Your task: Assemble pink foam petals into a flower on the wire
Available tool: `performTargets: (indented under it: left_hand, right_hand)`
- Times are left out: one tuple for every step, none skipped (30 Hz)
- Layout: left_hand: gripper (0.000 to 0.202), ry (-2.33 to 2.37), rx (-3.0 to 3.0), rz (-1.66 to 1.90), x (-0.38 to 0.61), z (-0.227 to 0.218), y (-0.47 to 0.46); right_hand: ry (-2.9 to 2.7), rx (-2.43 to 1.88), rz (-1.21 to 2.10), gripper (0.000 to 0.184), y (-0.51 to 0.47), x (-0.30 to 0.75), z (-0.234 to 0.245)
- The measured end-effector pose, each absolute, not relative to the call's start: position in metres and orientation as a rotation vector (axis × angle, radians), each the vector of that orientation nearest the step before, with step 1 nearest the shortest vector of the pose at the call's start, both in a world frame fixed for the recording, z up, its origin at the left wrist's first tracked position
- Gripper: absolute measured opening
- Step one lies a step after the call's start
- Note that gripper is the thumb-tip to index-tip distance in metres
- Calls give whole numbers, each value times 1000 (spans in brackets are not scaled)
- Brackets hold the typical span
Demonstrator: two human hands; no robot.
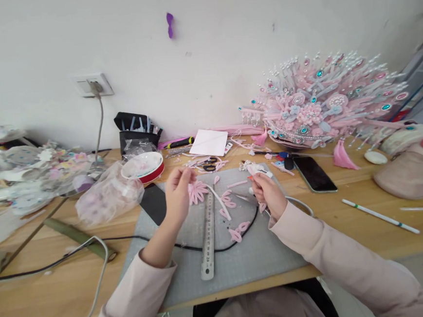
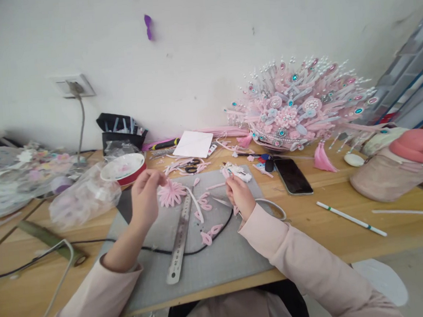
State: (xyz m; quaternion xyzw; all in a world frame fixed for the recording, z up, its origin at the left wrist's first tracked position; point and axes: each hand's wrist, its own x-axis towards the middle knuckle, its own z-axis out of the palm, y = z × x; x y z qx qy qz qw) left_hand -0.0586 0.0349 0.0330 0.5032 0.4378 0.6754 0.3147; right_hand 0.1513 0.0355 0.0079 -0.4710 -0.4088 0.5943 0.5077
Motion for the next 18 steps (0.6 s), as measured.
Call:
performTargets:
  left_hand:
    - [16, 1181, 1319, 1879, -64, 34, 39]
    - [13, 1226, 1295, 1989, -70, 34, 42]
    - [13, 1281, 1268, 2095, -77, 35, 46]
    - [13, 1328, 1247, 2184, -84, 37, 49]
    - [12, 1383, 1242, 2258, -91, 38, 51]
    - [11, 1450, 1263, 2316, -99, 40, 53]
    - [13, 1558, 1336, 2320, -105, 42, 54]
    - [17, 1681, 1436, 2291, -110, 44, 54]
    - [20, 1793, 1571, 2215, -114, 46, 54]
    - [21, 1868, 1736, 2067, -116, 47, 53]
    - [21, 1893, 1933, 1794, -116, 46, 53]
    - [24, 1869, 2085, 1501, -114, 45, 53]
    - [31, 1845, 2183, 1269, -111, 42, 53]
    - [37, 1818, 2242, 1086, -108, 39, 54]
    - [38, 1772, 2267, 940, -106, 35, 55]
    - [32, 1740, 2246, 858, -104, 31, 57]
    - [22, 1709, 2199, 821, -103, 27, 59]
    - [12, 1684, 2137, 820, -104, 24, 61]
  right_hand:
    - [-985, -1148, 1408, 37, 36, 152, 7]
    - [-988, -1159, 1381, 36, 37, 153, 7]
    - [-996, -1165, 1348, 34, 37, 153, 6]
    - [-1007, -1169, 1309, 32, 38, 153, 6]
    - [-1020, -1176, 1270, 30, 38, 153, 5]
    - [-1039, -1186, 1235, 28, 38, 153, 5]
    - [-1061, -1199, 1205, 27, 38, 153, 5]
    - [-1085, -1210, 1181, 26, 38, 153, 5]
    - [-1108, -1216, 1165, 26, 38, 153, 5]
    - [-1130, -1216, 1157, 26, 37, 152, 5]
    - [-1149, -1210, 1151, 28, 37, 152, 5]
    - [-1162, -1201, 1148, 29, 36, 152, 5]
    - [-1168, -1195, 1148, 29, 36, 152, 5]
    - [-1172, -1192, 1149, 30, 35, 152, 5]
    - [-1173, -1191, 1148, 30, 35, 153, 4]
    - [-1173, -1191, 1149, 31, 35, 153, 4]
    - [-1171, -1191, 1149, 31, 35, 153, 3]
    - [-1173, -1191, 1151, 32, 35, 153, 3]
